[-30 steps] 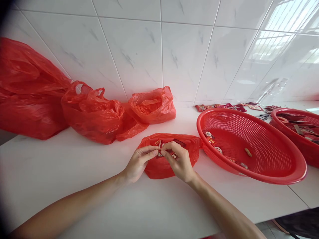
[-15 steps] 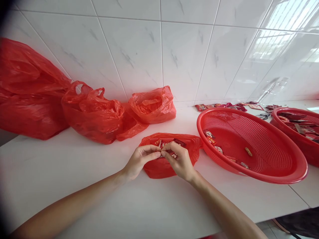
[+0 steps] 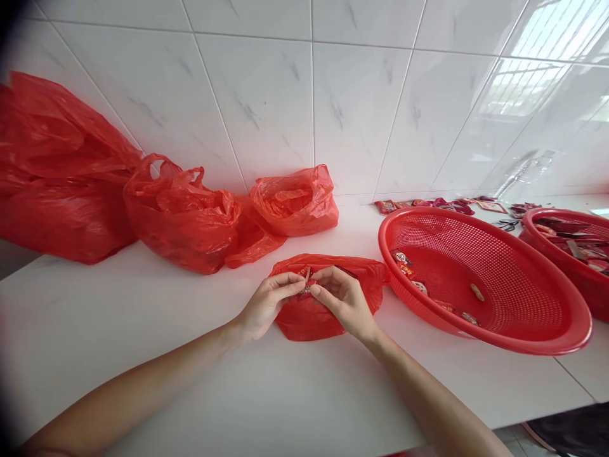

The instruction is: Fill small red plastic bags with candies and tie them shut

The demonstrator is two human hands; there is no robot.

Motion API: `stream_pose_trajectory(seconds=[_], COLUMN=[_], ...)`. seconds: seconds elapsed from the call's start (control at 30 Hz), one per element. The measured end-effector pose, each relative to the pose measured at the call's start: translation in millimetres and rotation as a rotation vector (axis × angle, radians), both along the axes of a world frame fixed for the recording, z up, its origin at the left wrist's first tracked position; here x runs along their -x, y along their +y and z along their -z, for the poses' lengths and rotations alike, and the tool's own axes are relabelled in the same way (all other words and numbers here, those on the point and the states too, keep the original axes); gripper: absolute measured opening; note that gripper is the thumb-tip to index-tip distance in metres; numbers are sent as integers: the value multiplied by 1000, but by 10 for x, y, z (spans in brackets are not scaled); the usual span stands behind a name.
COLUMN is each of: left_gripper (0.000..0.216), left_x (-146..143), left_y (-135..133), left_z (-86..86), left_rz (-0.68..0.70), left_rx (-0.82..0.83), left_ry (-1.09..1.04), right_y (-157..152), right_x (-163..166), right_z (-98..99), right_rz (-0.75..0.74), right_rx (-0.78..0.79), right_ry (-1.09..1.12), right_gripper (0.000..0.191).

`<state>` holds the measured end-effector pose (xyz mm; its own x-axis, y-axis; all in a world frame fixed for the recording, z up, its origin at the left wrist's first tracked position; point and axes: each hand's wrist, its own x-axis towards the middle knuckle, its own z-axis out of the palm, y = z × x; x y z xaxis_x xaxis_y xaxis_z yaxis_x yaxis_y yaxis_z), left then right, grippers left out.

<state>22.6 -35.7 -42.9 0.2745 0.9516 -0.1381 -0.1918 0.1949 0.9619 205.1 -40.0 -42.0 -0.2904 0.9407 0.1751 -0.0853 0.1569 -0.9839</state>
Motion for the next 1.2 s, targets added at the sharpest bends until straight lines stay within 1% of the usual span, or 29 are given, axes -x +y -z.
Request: stream_pose_trajectory(seconds=[0.13,0.3,0.4,0.53,0.73,0.83,1.03,1.13,1.2], left_gripper=[24,29,33,36,38,39,41,42,41], left_x=[5,-1,8,28,35,34,53,55,52], left_y=[27,22,27,45,42,36,22,7,1], left_z=[12,19,24,25,-17,-37,-38,-49,-54], left_rz=[-20,67,117,157,201,187,141,121,115], left_rx=[-16,-16,-47,-46,-28,-34,-60,-85,-105], left_ry=[-2,-20,-19,-14,-42,-43,14,46,59], right_y=[15,28,41,60,81,78,66,63,58], right_x=[-23,-38,-49,-86,-141,-129,-78,-75,-83], right_z=[22,52,43,22,7,-2,-1,23,39], right_rz=[-24,-8,-14,-55,-136,-142,-113,-114,-115], right_rx=[83,153,187,262,358,370,341,306,255], right_ry=[17,34,72,157,259,284,292,283,247], right_gripper=[35,39,41,43,38,36,36,35,34])
